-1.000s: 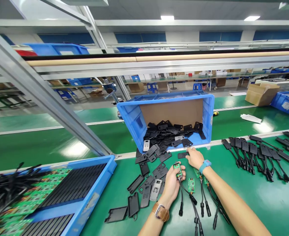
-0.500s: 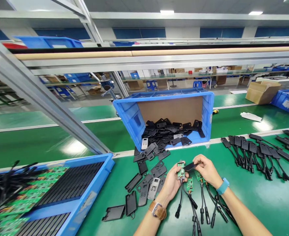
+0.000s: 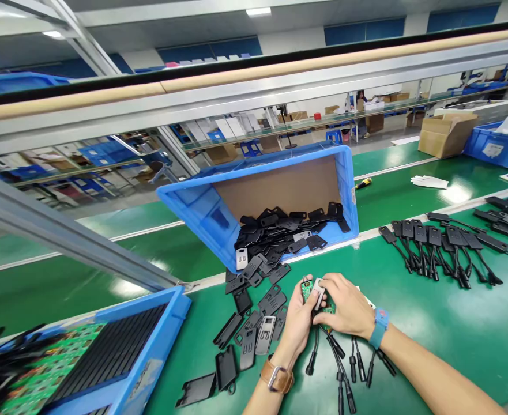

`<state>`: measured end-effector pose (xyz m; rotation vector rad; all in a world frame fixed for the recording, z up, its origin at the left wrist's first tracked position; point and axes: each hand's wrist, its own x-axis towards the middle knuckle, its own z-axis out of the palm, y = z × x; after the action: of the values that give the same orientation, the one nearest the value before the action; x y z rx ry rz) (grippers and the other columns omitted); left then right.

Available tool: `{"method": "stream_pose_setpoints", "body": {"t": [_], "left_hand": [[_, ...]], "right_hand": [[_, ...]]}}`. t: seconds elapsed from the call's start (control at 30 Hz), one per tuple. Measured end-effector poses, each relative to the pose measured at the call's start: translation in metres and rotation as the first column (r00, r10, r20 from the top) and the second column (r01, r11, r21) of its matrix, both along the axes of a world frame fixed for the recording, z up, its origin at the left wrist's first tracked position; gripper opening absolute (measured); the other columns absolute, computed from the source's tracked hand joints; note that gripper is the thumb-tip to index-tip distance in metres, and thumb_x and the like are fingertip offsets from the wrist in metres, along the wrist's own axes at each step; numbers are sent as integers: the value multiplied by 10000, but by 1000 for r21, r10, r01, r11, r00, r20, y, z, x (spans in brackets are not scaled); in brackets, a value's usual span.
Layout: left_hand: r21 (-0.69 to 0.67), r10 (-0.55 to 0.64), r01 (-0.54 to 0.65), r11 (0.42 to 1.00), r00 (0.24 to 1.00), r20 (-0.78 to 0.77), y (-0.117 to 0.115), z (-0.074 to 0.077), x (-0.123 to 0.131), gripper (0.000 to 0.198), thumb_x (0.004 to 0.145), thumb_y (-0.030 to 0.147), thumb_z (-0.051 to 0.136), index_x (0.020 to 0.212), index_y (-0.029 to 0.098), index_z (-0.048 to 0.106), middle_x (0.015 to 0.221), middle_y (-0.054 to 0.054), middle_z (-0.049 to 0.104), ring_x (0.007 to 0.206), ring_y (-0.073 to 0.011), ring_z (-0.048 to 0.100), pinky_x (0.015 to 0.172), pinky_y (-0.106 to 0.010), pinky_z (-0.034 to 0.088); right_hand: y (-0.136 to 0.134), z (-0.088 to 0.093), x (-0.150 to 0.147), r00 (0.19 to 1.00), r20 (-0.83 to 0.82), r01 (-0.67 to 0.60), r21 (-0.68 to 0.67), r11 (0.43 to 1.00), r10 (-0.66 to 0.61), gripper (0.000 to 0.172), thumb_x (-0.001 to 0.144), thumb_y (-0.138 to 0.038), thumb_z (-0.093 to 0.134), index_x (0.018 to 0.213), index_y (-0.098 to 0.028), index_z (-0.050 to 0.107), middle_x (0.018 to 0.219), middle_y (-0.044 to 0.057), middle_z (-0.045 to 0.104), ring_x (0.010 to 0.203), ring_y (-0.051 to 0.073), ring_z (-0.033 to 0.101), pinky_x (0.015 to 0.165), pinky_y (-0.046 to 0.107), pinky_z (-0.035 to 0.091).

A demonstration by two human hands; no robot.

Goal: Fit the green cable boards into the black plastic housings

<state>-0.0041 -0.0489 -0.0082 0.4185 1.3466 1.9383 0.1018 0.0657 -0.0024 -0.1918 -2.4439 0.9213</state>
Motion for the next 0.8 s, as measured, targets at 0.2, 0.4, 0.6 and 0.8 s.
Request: {"method": "stream_pose_setpoints", "body": {"t": [0.2, 0.4, 0.6, 0.8], "left_hand": [[58, -45, 39, 998, 993, 110, 0, 6, 4, 550, 771, 392, 778, 1236, 206, 550, 1022, -65, 649, 798, -173, 632, 740, -317, 527], [121, -39, 14, 993, 977, 210, -1, 4, 2, 411, 836, 482, 672, 1090, 159, 648, 969, -77, 665, 837, -213, 638, 787, -359, 519], [110, -101, 83, 990, 979, 174, 0, 2, 7, 380, 802, 339, 694, 1135, 166, 630, 941, -68, 675, 719, -175, 613, 712, -332, 513], [139, -120, 100, 985, 983, 142, 0, 7, 10, 282, 850, 308, 643, 1101, 181, 632, 909, -62, 672, 698, -172, 600, 657, -311, 491]], "right_hand": [[-11, -2, -3, 998, -16, 61, 16, 998, -61, 534, 814, -244, 694, 1305, -194, 490, 1342, 153, 527, 1264, 316, 489, 1047, 506, 452], [1, 10, 2, 993, -56, -99, 91, 991, 104, 548, 776, -183, 665, 1299, -178, 500, 1414, 145, 511, 1327, 300, 441, 1113, 510, 384], [0, 13, 2, 987, 19, -160, 129, 979, 159, 575, 774, -155, 630, 1334, -172, 499, 1452, 126, 485, 1356, 290, 406, 1161, 516, 320], [0, 11, 3, 989, -18, -142, 122, 982, 145, 587, 751, -126, 624, 1324, -156, 499, 1448, 130, 486, 1357, 290, 400, 1168, 475, 330]]}}
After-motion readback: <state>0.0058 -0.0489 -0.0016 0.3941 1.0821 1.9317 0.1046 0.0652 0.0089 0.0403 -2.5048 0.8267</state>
